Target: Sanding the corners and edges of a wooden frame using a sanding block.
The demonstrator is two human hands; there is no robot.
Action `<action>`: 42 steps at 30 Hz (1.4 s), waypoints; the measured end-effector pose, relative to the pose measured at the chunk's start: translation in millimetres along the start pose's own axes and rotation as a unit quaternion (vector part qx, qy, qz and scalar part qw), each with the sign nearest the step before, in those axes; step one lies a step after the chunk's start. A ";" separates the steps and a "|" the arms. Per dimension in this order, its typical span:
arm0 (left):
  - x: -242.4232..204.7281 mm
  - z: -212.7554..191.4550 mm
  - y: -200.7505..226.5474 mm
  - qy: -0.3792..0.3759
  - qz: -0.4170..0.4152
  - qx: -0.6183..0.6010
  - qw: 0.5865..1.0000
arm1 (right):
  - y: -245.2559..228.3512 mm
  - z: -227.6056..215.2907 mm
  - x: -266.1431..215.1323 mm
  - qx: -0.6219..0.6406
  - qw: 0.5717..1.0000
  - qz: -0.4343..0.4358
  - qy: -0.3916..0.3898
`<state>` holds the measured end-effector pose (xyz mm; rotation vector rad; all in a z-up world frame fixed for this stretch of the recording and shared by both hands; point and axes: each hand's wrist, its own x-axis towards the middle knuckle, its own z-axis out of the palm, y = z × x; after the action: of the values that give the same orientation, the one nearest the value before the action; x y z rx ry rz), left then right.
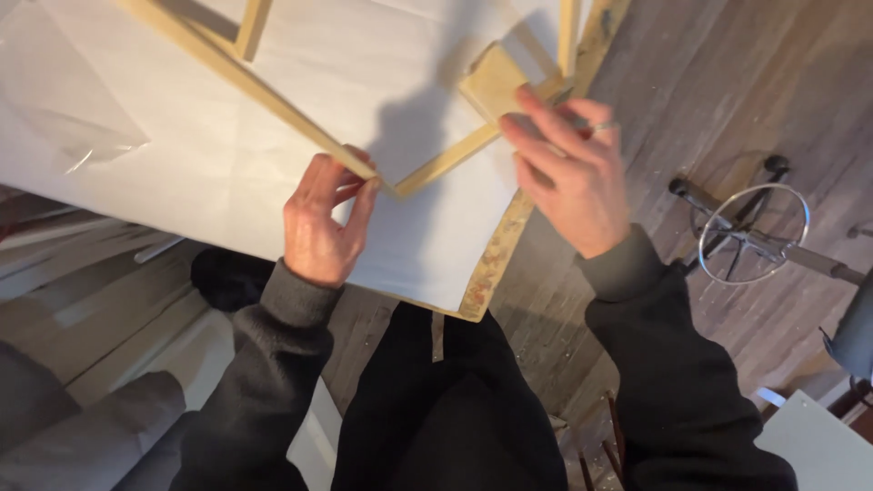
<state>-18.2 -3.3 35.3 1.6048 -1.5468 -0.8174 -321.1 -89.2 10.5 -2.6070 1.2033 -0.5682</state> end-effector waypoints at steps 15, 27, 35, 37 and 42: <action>-4.6 -3.9 -0.3 0.013 -0.024 0.009 1.000 | -0.6 -14.0 -10.4 0.030 1.000 0.003 0.001; -9.1 2.8 -16.5 0.021 -0.001 -0.009 1.000 | 14.5 19.5 -13.7 0.043 0.995 -0.022 0.090; -4.4 1.6 -11.0 0.023 0.006 0.002 1.000 | 34.7 20.2 -19.5 0.034 0.995 -0.026 0.094; -5.1 0.9 -10.9 0.018 0.009 -0.004 1.000 | 1.6 14.2 -11.2 0.055 0.994 -0.021 0.087; -7.9 4.6 -26.5 0.025 -0.002 -0.008 1.000 | 5.1 -7.5 -15.9 0.068 0.995 -0.028 0.063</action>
<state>-8.9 4.0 9.9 1.6051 -1.4989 -0.7836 -337.2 -80.5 11.5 -2.5288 1.0890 -0.8073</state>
